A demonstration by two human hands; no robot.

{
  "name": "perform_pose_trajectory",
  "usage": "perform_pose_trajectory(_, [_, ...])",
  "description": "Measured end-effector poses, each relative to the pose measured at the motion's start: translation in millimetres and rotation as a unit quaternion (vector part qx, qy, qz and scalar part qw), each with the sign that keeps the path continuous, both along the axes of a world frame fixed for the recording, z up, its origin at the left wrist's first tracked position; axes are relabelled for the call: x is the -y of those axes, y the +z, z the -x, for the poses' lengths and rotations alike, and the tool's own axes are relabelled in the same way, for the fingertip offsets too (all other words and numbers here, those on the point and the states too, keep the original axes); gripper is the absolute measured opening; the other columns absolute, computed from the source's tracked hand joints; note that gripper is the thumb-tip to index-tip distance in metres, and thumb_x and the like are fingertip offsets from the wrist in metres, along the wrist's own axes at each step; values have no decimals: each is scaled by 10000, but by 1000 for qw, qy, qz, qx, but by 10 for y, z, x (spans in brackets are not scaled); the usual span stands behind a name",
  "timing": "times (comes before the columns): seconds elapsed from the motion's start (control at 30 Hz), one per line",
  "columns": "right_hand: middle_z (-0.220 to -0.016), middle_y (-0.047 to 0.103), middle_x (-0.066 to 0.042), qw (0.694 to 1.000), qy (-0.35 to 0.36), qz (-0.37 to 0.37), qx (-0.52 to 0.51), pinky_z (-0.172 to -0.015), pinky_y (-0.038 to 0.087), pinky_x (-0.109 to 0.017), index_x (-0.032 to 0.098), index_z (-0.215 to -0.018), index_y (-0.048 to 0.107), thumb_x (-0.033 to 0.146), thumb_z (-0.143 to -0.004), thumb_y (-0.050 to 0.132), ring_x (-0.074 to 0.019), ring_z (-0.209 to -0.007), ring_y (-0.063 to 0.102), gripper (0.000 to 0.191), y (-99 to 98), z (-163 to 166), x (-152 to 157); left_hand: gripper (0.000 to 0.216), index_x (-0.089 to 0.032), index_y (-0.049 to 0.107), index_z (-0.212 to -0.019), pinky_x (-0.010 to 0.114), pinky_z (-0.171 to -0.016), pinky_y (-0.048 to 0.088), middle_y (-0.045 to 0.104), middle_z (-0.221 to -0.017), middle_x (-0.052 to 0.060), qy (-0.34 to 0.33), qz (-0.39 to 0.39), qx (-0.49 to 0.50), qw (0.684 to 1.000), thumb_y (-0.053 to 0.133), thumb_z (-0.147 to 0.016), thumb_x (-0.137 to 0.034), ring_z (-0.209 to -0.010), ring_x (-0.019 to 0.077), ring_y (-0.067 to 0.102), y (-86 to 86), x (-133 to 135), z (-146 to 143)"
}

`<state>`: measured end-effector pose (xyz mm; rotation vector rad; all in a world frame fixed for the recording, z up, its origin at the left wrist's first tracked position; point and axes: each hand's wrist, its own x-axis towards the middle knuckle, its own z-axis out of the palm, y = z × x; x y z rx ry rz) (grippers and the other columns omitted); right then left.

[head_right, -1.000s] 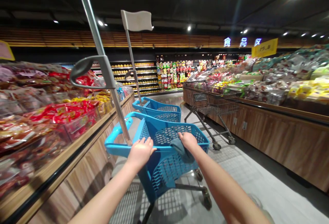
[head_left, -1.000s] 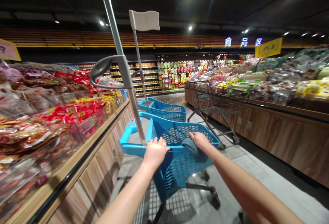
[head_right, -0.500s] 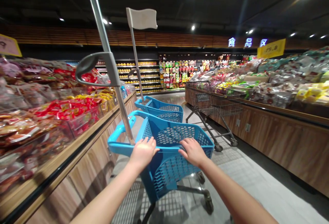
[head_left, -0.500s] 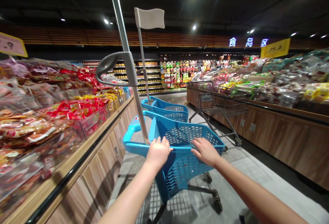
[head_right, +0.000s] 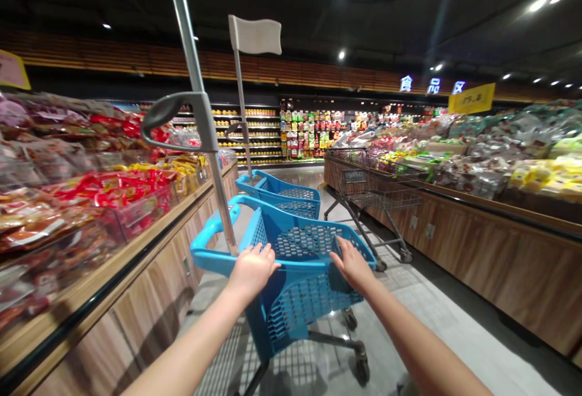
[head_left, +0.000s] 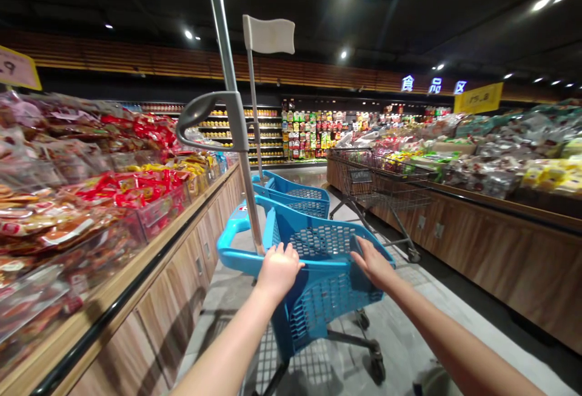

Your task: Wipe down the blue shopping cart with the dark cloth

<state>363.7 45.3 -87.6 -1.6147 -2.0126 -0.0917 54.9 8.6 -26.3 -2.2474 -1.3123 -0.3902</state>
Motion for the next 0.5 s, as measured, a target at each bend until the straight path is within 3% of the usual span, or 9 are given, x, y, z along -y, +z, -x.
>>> perform_pose_trajectory(0.07, [-1316,574,-133,999,32,-32,23,-979,426,-389,183,-1339,512,504,-944,374,-262,-1173,559,527,-3,258,53,352,-95,688,-1093,442,-906,471,671,-1197,160,-4,2,-1,1000,590,-902,-374,-1107,331,611,8,-9,11])
perform_pose_trajectory(0.13, [-1107,674,-92,997,55,-6,58,-888,453,-337,220,-1125,647,502,-964,347,-231,-1008,627,442,33,420,89,343,-103,689,-1087,437,-898,473,676,-1182,158,-8,-1,-3,1000,593,-900,-373,-1098,324,615,14,-6,37])
perform_pose_trajectory(0.2, [-942,701,-61,995,56,30,76,-818,452,-296,234,-938,685,460,-991,291,-203,-902,645,458,76,433,103,331,-108,684,-1098,440,-891,474,673,-1189,159,-11,-7,-4,1000,601,-896,-357,-1103,326,613,16,9,71])
perform_pose_trajectory(0.33, [-948,706,-65,996,30,47,73,-791,447,-287,225,-919,688,413,-994,269,-202,-900,645,466,72,79,116,324,-116,678,-1106,448,-872,478,665,-1201,161,-20,-11,-6,1000,597,-899,-351,-1107,336,607,11,66,116])
perform_pose_trajectory(0.5, [-922,701,-76,996,-17,28,83,-833,441,-336,218,-886,684,409,-973,281,-225,-877,633,454,-91,-500,206,328,-120,675,-1110,444,-877,470,663,-1199,162,-28,-12,-4,1000,586,-905,-360,-1116,333,598,10,135,91])
